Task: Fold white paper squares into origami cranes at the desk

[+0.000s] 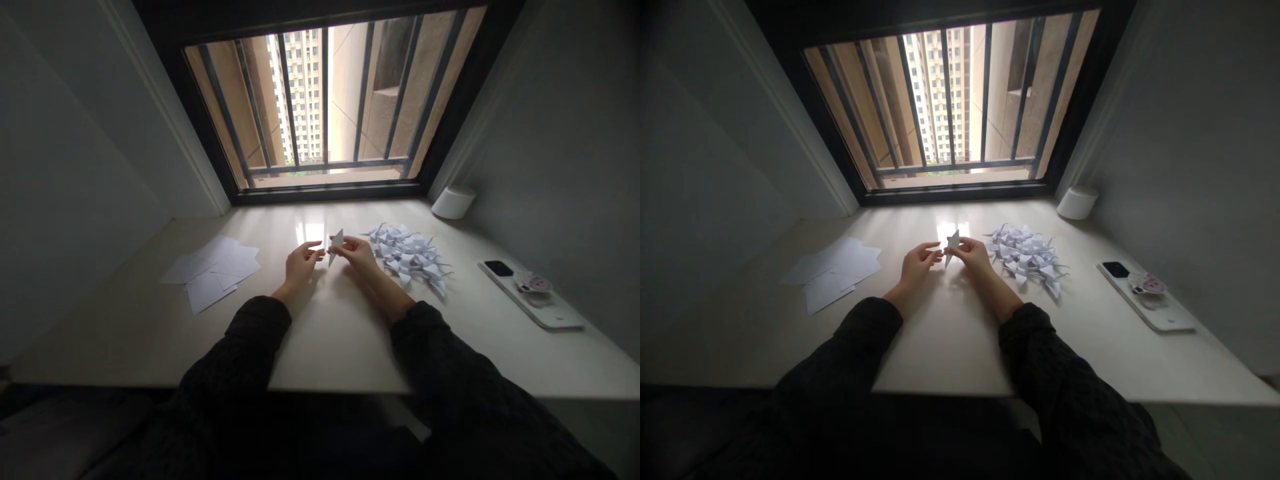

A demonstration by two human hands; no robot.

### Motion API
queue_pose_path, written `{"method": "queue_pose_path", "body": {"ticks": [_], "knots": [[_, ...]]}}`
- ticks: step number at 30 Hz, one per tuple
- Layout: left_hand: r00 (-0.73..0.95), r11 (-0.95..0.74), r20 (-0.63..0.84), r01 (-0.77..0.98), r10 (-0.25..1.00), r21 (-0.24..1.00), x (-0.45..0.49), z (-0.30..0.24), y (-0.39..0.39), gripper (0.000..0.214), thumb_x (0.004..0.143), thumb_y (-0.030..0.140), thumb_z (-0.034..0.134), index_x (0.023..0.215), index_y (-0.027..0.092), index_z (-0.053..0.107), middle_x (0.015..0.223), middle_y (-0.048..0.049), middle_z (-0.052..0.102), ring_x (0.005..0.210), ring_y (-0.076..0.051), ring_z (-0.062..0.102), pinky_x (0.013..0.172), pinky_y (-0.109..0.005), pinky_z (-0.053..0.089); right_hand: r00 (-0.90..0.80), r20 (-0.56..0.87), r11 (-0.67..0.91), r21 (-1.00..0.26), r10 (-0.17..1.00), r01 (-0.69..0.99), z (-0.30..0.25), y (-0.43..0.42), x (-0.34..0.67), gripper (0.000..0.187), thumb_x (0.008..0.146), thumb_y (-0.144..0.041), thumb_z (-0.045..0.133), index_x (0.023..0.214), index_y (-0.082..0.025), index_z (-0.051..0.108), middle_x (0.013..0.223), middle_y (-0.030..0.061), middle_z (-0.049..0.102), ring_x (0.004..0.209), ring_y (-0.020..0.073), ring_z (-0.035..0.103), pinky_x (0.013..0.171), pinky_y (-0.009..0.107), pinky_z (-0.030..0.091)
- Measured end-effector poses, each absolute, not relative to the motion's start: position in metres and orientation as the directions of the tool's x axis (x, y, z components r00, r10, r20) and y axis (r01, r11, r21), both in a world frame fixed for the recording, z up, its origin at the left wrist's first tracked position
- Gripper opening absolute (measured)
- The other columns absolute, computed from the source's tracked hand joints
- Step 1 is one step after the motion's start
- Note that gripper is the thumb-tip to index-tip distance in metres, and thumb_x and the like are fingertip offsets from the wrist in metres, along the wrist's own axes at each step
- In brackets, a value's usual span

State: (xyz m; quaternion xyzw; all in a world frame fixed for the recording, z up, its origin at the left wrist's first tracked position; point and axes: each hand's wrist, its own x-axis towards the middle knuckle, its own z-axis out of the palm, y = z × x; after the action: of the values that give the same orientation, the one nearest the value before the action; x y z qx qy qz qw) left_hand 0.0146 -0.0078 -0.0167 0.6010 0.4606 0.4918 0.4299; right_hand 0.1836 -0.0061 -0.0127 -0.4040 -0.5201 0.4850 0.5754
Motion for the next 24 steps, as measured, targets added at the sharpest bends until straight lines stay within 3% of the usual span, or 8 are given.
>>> {"method": "queue_pose_path", "body": {"ticks": [2, 5, 12, 17, 21, 24], "knots": [[0.069, -0.225, 0.218, 0.104, 0.973, 0.969, 0.014, -0.015, -0.007, 0.039, 0.081, 0.045, 0.064, 0.111, 0.022, 0.068, 0.091, -0.0081, 0.074, 0.082, -0.021, 0.07, 0.074, -0.033, 0.053, -0.062, 0.212, 0.202, -0.97, 0.975, -0.139, -0.012, -0.01, 0.178, 0.057, 0.056, -0.041, 0.084, 0.106, -0.02, 0.067, 0.068, 0.0017, 0.073, 0.071, 0.0233, 0.071, 0.073, 0.035, 0.054], [0.081, -0.23, 0.222, 0.101, 0.972, 0.968, 0.014, -0.013, -0.007, 0.037, 0.079, 0.049, 0.064, 0.099, 0.019, 0.073, 0.091, -0.0088, 0.074, 0.085, -0.022, 0.069, 0.073, -0.032, 0.052, -0.101, 0.237, 0.228, -0.969, 0.966, -0.092, -0.01, -0.015, 0.176, 0.068, 0.059, -0.041, 0.082, 0.119, -0.023, 0.057, 0.063, -0.0022, 0.07, 0.068, 0.0235, 0.072, 0.07, 0.035, 0.055], [0.107, -0.212, 0.206, 0.044, 0.973, 0.976, 0.017, -0.01, -0.009, 0.035, 0.069, 0.048, 0.074, 0.083, 0.016, 0.075, 0.079, -0.0077, 0.073, 0.075, -0.02, 0.067, 0.073, -0.033, 0.05, -0.106, 0.317, 0.334, -0.912, 0.942, 0.237, -0.011, -0.019, 0.174, 0.058, 0.069, -0.042, 0.075, 0.122, -0.026, 0.056, 0.067, -0.0025, 0.07, 0.069, 0.0195, 0.069, 0.07, 0.032, 0.051], [-0.004, -0.114, 0.114, -0.068, 0.993, 0.991, 0.017, -0.008, -0.008, 0.035, 0.068, 0.049, 0.074, 0.08, 0.016, 0.07, 0.08, -0.0066, 0.071, 0.079, -0.021, 0.068, 0.073, -0.034, 0.05, 0.008, 0.321, 0.314, -0.932, 0.947, 0.184, -0.018, -0.017, 0.167, 0.048, 0.074, -0.045, 0.07, 0.116, -0.024, 0.06, 0.075, 0.0018, 0.074, 0.076, 0.0197, 0.07, 0.072, 0.032, 0.051], [-0.02, -0.061, 0.059, -0.14, 0.998, 0.988, 0.017, -0.009, -0.007, 0.035, 0.067, 0.048, 0.074, 0.08, 0.016, 0.067, 0.082, -0.0076, 0.071, 0.083, -0.023, 0.069, 0.074, -0.035, 0.05, 0.071, 0.312, 0.296, -0.939, 0.947, 0.173, -0.018, -0.016, 0.168, 0.033, 0.073, -0.047, 0.07, 0.096, -0.023, 0.072, 0.079, 0.0052, 0.075, 0.08, 0.0219, 0.07, 0.071, 0.033, 0.051], [0.028, -0.075, 0.081, -0.154, 0.996, 0.985, 0.018, -0.008, -0.007, 0.036, 0.066, 0.045, 0.076, 0.087, 0.016, 0.069, 0.087, -0.0092, 0.072, 0.086, -0.023, 0.069, 0.076, -0.035, 0.05, 0.11, 0.252, 0.251, -0.968, 0.961, 0.03, -0.017, -0.014, 0.17, 0.033, 0.068, -0.048, 0.074, 0.088, -0.021, 0.075, 0.081, 0.007, 0.075, 0.078, 0.0224, 0.07, 0.07, 0.033, 0.05]]}}
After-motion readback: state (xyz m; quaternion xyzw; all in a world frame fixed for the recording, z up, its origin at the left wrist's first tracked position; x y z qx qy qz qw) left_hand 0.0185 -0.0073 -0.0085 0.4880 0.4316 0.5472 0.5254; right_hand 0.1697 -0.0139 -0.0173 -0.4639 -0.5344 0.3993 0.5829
